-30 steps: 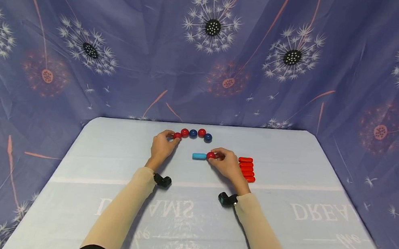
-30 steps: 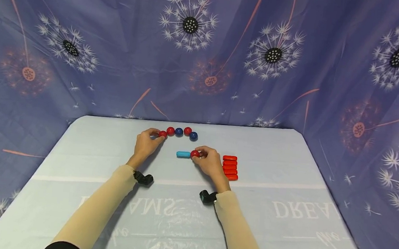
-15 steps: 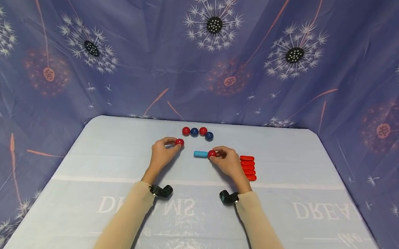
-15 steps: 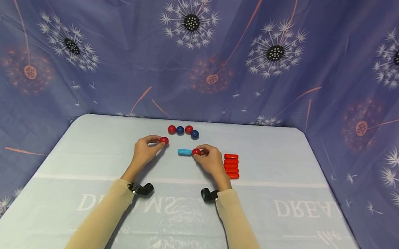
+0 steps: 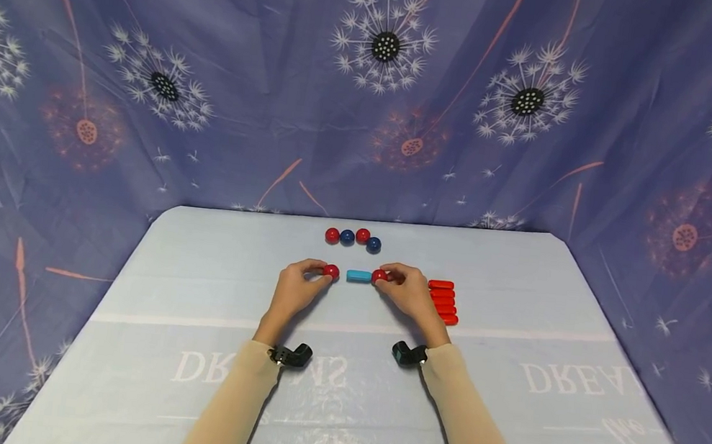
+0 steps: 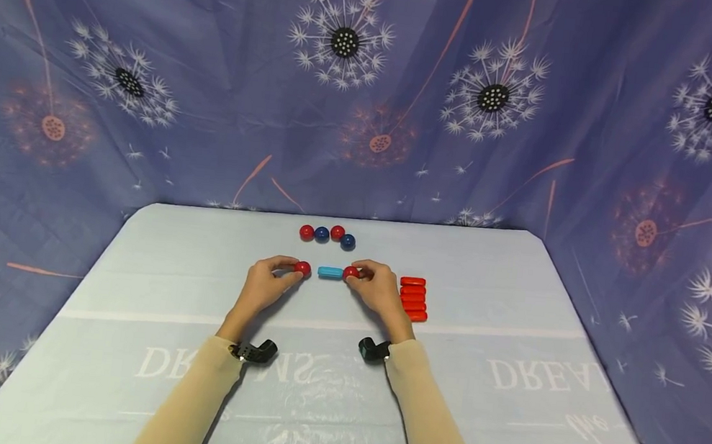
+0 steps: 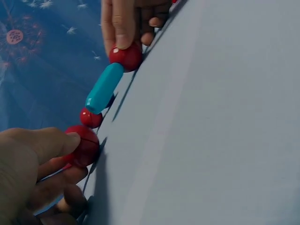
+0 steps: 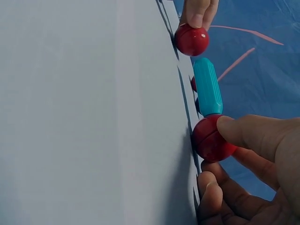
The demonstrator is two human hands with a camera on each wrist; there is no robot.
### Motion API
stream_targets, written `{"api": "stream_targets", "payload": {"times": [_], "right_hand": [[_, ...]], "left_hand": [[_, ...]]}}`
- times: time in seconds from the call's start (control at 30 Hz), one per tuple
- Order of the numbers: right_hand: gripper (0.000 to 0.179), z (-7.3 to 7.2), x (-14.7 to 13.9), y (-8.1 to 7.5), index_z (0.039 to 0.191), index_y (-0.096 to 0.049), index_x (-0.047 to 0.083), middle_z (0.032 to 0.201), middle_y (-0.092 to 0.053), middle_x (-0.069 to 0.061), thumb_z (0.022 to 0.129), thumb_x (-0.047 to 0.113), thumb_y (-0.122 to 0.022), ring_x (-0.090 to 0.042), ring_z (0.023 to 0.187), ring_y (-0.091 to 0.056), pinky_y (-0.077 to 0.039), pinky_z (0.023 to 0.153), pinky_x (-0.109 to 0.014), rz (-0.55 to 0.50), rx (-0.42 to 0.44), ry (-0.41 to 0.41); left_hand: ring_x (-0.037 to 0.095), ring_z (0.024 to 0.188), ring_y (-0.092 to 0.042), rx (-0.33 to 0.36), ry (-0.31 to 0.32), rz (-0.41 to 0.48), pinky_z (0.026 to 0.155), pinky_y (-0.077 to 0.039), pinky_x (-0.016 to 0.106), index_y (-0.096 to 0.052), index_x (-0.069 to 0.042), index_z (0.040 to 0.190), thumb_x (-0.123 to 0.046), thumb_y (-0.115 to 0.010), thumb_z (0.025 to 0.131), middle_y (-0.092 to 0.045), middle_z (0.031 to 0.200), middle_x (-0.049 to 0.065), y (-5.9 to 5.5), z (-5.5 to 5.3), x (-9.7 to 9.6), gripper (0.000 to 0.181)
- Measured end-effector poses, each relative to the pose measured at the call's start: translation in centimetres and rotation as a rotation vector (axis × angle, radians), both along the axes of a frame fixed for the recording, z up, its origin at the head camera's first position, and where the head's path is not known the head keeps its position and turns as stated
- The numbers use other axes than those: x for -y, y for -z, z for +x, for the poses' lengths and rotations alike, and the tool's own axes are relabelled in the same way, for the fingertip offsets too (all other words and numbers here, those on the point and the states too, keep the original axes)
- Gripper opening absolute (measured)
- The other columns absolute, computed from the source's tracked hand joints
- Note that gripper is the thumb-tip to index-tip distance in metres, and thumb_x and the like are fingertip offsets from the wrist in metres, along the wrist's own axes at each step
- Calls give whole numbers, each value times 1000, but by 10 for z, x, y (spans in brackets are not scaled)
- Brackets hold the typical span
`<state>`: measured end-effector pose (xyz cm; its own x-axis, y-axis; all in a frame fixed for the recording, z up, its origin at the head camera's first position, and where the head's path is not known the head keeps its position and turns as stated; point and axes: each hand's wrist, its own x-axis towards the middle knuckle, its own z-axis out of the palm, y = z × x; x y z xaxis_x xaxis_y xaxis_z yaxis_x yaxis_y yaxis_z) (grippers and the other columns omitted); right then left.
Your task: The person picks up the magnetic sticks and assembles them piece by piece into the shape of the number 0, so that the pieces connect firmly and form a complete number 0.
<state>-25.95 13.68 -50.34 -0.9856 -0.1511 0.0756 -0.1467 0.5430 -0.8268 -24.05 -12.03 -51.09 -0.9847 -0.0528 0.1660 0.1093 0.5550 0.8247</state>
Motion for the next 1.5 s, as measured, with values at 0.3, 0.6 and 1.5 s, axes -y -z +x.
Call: {"api": "stream_targets", "payload": {"times": [0.3, 0.6, 1.5], "right_hand": [[32, 0, 2, 0, 122, -75, 10, 105, -74, -12, 91, 18, -79, -24, 92, -66, -56, 85, -38, 10, -4, -4], [32, 0, 4, -1, 123, -74, 11, 104, -72, -11, 92, 20, -78, -24, 91, -63, -53, 82, -34, 37, -4, -9], [41, -4, -9, -20, 135, -64, 5, 114, -71, -14, 98, 21, -71, -33, 107, -69, -59, 87, -43, 143, 39, -146]], "left_hand": [[27, 106, -70, 2, 27, -30, 85, -56, 43, -74, -7, 122, -21, -78, 91, -78, 113, 11, -3, 3, -10, 34], [22, 65, -70, 33, 41, 37, 75, -59, 38, -73, -8, 124, -21, -77, 92, -78, 114, 11, -2, 3, -11, 35], [10, 48, -59, 74, 104, 136, 56, -53, 24, -72, -15, 128, -22, -76, 94, -76, 120, 9, 10, -3, -2, 35]]}}
